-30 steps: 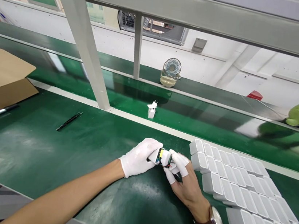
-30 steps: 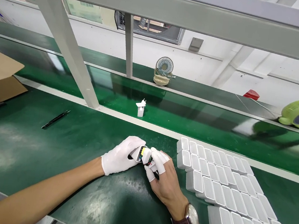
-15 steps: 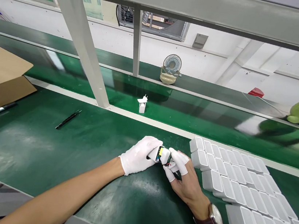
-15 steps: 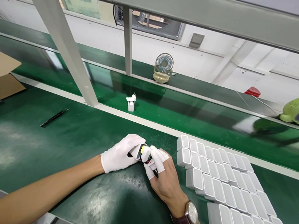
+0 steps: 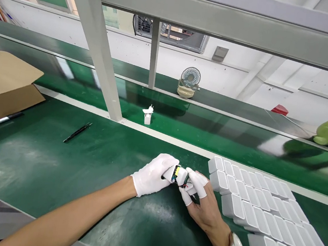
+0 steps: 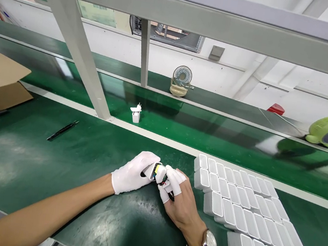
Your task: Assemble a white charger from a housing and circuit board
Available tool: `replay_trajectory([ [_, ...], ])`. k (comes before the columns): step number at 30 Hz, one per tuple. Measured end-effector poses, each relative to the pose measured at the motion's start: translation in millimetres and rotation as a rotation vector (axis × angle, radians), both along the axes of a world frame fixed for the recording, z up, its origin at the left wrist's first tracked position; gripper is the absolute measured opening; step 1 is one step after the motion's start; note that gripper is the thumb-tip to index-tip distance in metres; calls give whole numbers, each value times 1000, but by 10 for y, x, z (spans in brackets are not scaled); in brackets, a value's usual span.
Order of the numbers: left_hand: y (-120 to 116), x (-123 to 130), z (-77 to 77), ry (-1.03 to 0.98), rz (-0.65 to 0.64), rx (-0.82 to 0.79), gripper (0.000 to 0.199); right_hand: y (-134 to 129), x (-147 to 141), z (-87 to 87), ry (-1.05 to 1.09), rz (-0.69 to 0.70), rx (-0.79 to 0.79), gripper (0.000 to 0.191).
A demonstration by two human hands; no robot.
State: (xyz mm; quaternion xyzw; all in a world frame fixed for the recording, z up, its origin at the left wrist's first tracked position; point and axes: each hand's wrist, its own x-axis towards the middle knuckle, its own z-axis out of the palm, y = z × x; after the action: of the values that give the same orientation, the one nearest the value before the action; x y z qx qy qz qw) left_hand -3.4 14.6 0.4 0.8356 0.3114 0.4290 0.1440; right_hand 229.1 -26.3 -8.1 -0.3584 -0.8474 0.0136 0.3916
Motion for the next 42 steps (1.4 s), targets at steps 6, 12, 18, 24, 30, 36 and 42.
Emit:
replay_trajectory([
  [6, 4, -3, -15, 1, -9, -4, 59, 6, 5, 1, -10, -2, -4, 76],
  [12, 3, -4, -15, 3, -19, -2, 59, 10, -6, 23, -5, 17, 33, 77],
  [18, -13, 12, 6, 11, -24, -26, 59, 27, -1, -23, -12, 23, 27, 79],
  [24, -52, 35, -6, 9, -58, -85, 60, 23, -17, -42, -11, 8, -7, 74],
  [30, -118, 71, 41, -1, 11, -356, 62, -39, -51, 36, 136, -64, -211, 70],
  [36, -116, 87, 161, 56, -39, -440, 32, -37, -83, 33, 295, -31, -329, 58],
  [42, -48, 27, 226, 94, -31, -304, 20, -19, -82, 20, 304, -32, -290, 48],
])
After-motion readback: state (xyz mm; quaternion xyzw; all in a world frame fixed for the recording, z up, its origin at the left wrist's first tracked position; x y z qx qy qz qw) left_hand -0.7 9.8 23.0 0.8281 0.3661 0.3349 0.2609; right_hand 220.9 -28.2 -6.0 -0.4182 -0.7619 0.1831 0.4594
